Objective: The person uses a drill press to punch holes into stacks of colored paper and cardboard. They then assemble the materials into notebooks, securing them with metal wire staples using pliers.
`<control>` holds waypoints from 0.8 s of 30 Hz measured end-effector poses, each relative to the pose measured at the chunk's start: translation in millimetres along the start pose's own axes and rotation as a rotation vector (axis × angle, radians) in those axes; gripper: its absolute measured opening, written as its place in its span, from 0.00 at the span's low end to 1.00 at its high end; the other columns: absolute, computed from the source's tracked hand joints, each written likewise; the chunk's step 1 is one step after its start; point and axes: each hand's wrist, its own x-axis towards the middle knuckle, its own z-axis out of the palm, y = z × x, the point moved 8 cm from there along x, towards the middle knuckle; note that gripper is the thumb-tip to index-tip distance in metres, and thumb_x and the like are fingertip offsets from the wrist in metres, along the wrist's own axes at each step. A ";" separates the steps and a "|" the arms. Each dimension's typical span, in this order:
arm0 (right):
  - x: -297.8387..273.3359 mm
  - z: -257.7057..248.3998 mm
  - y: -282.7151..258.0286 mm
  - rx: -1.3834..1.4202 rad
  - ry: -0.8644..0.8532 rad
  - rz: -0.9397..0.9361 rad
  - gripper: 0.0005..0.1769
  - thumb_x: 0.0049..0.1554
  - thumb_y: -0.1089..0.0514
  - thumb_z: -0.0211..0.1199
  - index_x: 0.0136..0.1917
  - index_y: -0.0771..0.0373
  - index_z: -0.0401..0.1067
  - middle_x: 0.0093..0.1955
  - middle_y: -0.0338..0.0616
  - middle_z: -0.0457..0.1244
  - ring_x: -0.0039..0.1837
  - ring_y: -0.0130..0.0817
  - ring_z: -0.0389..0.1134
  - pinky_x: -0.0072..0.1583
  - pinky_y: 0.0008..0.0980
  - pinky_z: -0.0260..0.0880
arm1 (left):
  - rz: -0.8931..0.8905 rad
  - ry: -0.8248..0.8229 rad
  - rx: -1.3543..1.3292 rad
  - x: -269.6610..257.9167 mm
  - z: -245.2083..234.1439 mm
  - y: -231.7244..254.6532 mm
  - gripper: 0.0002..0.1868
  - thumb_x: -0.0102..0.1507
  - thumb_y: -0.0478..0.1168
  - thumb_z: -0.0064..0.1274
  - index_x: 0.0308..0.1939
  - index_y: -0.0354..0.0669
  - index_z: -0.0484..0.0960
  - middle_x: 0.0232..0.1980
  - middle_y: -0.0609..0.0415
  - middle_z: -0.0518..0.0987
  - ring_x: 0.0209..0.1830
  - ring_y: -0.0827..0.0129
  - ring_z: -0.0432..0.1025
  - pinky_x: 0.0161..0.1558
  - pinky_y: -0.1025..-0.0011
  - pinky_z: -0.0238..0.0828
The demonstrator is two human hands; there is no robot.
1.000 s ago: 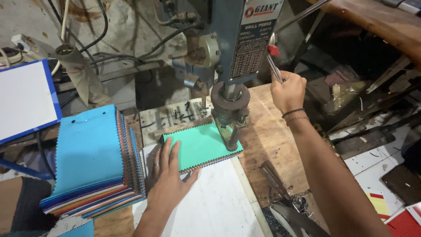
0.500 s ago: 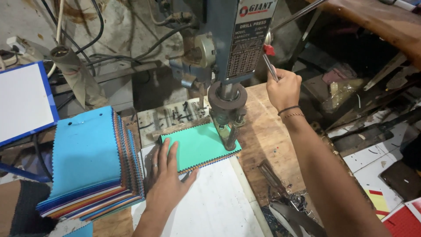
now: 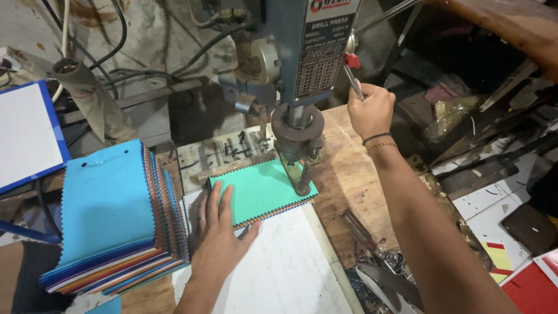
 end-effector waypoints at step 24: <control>4.1 8.3 7.3 0.011 0.053 -0.052 0.35 0.71 0.52 0.55 0.24 0.55 0.49 0.22 0.31 0.42 0.27 0.25 0.39 0.34 0.33 0.36 | 0.093 0.142 0.123 -1.8 -0.6 0.1 0.50 0.60 0.69 0.53 0.79 0.52 0.55 0.84 0.58 0.49 0.82 0.53 0.45 0.71 0.52 0.54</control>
